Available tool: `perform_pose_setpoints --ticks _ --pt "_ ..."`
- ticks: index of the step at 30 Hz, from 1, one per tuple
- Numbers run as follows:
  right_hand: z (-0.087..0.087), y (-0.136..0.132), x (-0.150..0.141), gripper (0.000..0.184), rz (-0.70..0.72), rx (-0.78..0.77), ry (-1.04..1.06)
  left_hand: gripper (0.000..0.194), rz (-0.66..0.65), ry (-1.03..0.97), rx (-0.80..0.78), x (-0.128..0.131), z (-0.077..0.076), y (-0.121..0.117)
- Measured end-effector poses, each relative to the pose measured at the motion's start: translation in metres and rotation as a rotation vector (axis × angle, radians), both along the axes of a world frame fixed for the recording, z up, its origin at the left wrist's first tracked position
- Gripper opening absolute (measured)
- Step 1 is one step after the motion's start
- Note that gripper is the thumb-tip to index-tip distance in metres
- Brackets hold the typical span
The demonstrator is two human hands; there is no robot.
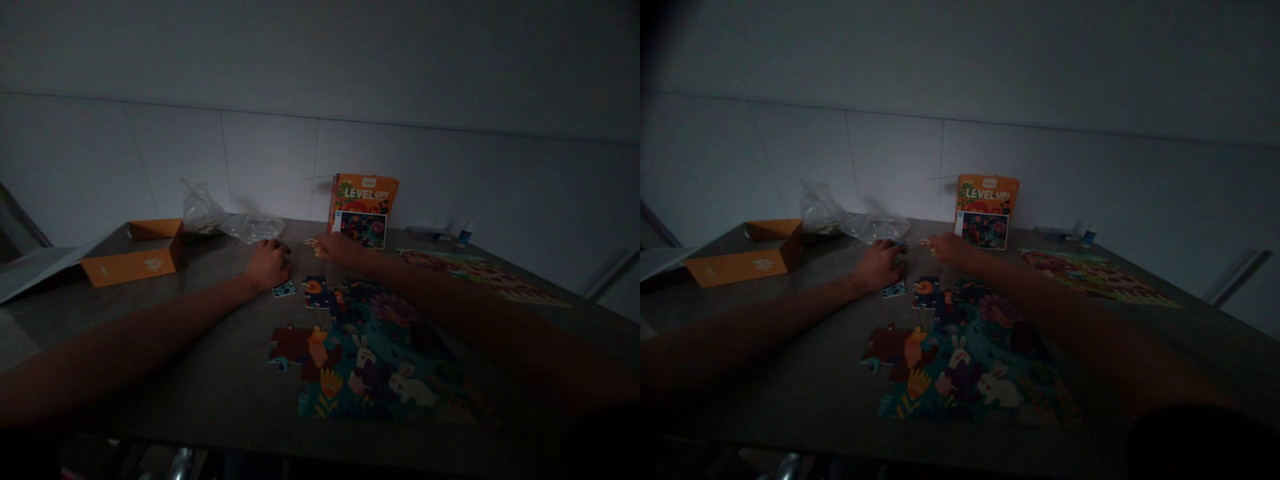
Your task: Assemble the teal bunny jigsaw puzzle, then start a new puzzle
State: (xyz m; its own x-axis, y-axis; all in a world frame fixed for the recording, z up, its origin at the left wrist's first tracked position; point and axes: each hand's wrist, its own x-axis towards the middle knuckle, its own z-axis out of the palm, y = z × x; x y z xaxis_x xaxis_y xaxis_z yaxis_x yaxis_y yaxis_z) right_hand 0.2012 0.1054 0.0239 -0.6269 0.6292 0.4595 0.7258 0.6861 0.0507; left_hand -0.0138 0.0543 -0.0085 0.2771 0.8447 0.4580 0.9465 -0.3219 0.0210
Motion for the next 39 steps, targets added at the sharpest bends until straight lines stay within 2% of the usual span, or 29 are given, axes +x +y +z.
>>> perform_pose_setpoints --ticks 2,4,7,10,13,17,19,21,24,26,29,31,34,37,39 --pt "-0.006 -0.02 0.014 0.016 -0.025 -0.02 0.066 0.042 -0.075 -0.044 0.029 0.008 0.004 -0.008" --pt "-0.017 -0.044 0.026 0.021 0.028 -0.187 0.324 0.037 -0.241 -0.174 0.012 0.018 0.006 -0.018" --pt "-0.036 -0.075 0.033 0.026 0.159 -0.371 0.573 0.027 -0.487 -0.368 -0.14 0.031 0.008 -0.031" --pt "-0.045 -0.088 0.028 0.019 0.144 -0.375 0.656 0.024 -0.578 -0.404 -0.277 0.036 0.008 -0.039" --pt "-0.042 -0.087 0.024 0.013 0.116 -0.299 0.671 0.026 -0.577 -0.426 -0.32 0.033 0.009 -0.041" --pt "-0.034 -0.088 0.029 0.018 0.125 -0.157 0.749 0.025 -0.525 -0.434 -0.277 0.032 0.012 -0.04" --pt "-0.033 -0.093 0.034 0.021 0.167 -0.054 0.748 0.023 -0.527 -0.517 -0.293 0.035 0.014 -0.043" --pt "-0.034 -0.097 0.037 0.026 0.269 0.033 0.663 0.019 -0.54 -0.705 -0.457 0.04 0.015 -0.048" --pt "-0.035 -0.101 0.039 0.032 0.445 0.086 0.481 0.012 -0.551 -1.091 -0.856 0.045 0.015 -0.056" --pt "-0.036 -0.102 0.038 0.033 0.522 0.086 0.405 0.02 -0.563 -1.269 -0.976 0.045 0.016 -0.057" --pt "-0.037 -0.1 0.036 0.034 0.561 0.096 0.371 0.029 -0.523 -1.433 -0.945 0.041 0.019 -0.052" --pt "-0.038 -0.097 0.036 0.037 0.524 0.113 0.403 0.027 -0.45 -1.514 -0.866 0.038 0.02 -0.047" --pt "-0.042 -0.09 0.037 0.04 0.431 0.116 0.483 0.019 -0.394 -1.505 -0.806 0.038 0.018 -0.044" --pt "-0.046 -0.082 0.038 0.045 0.36 0.07 0.508 0.019 -0.405 -1.452 -0.841 0.042 0.013 -0.045" --pt "-0.047 -0.08 0.037 0.047 0.346 0.035 0.494 0.018 -0.397 -1.435 -0.809 0.045 0.009 -0.045"
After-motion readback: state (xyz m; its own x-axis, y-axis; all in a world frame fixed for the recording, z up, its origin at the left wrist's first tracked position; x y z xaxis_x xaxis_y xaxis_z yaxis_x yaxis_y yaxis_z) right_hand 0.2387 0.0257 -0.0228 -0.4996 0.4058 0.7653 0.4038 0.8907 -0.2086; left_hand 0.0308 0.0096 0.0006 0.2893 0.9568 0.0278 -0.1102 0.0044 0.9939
